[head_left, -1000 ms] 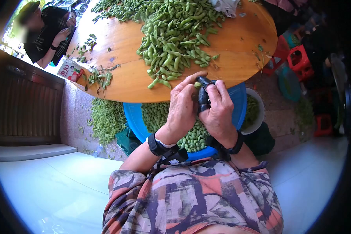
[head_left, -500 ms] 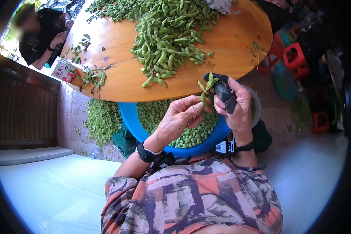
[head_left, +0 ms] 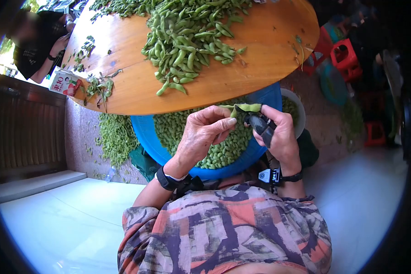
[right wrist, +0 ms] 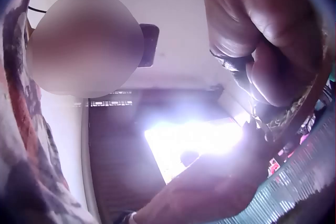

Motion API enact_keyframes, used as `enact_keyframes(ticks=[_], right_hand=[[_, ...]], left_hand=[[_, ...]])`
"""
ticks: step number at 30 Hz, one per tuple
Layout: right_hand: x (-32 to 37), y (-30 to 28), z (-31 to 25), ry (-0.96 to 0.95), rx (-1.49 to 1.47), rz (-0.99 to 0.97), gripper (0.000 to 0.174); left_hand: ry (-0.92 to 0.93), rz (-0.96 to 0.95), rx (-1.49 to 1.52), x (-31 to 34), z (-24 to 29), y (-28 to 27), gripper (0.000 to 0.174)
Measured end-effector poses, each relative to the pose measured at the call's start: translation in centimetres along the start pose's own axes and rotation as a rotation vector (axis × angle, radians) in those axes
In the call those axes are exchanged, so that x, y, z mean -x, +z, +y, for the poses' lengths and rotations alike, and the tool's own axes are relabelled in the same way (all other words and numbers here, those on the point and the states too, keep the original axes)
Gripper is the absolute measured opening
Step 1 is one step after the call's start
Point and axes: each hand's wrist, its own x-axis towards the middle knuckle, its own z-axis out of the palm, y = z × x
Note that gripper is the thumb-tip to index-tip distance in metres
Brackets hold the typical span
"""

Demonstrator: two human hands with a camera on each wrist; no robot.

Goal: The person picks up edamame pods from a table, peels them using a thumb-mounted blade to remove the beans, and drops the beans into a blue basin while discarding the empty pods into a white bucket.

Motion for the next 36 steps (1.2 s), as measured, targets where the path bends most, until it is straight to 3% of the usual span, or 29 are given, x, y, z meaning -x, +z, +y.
enact_keyframes(ticks=[8,13,16,20,23,25,28,29,31,36], right_hand=[[-0.1,-0.2,1.9,-0.174,0.106,-0.081,0.022],[-0.5,-0.7,2.6,0.039,-0.271,-0.199,0.018],[-0.4,-0.7,2.7,0.040,-0.282,-0.211,0.019],[-0.4,-0.2,2.5,-0.035,-0.175,-0.179,0.020],[-0.6,-0.7,3.4,-0.105,-0.060,-0.180,0.022],[-0.9,-1.3,4.4,0.100,-0.714,-0.365,0.024],[-0.8,-0.8,4.6,0.153,-0.808,-0.277,0.029],[-0.7,-0.8,4.8,0.153,-0.806,-0.278,0.029],[-0.4,-0.8,5.1,-0.021,-0.465,-0.255,0.032],[0.3,-0.7,3.3,-0.010,-0.372,-0.239,0.033]], left_hand=[[-0.092,-0.001,-0.044,0.0,-0.5,0.4,0.006],[-0.097,0.063,-0.117,0.1,-0.6,0.5,0.006],[-0.088,0.073,-0.155,0.2,-0.5,0.5,0.006],[-0.078,0.080,-0.154,0.3,-0.5,0.4,0.006],[-0.109,-0.017,-0.063,0.3,-1.0,-0.1,0.011],[-0.228,-0.167,0.351,0.3,-1.3,-0.2,0.011],[-0.243,-0.192,0.299,0.6,-1.6,0.0,0.011],[-0.250,-0.166,0.263,0.7,-1.5,0.1,0.011],[-0.239,-0.131,0.193,0.8,-1.2,0.5,0.012],[-0.093,0.001,0.166,0.5,-1.5,0.6,0.013]])
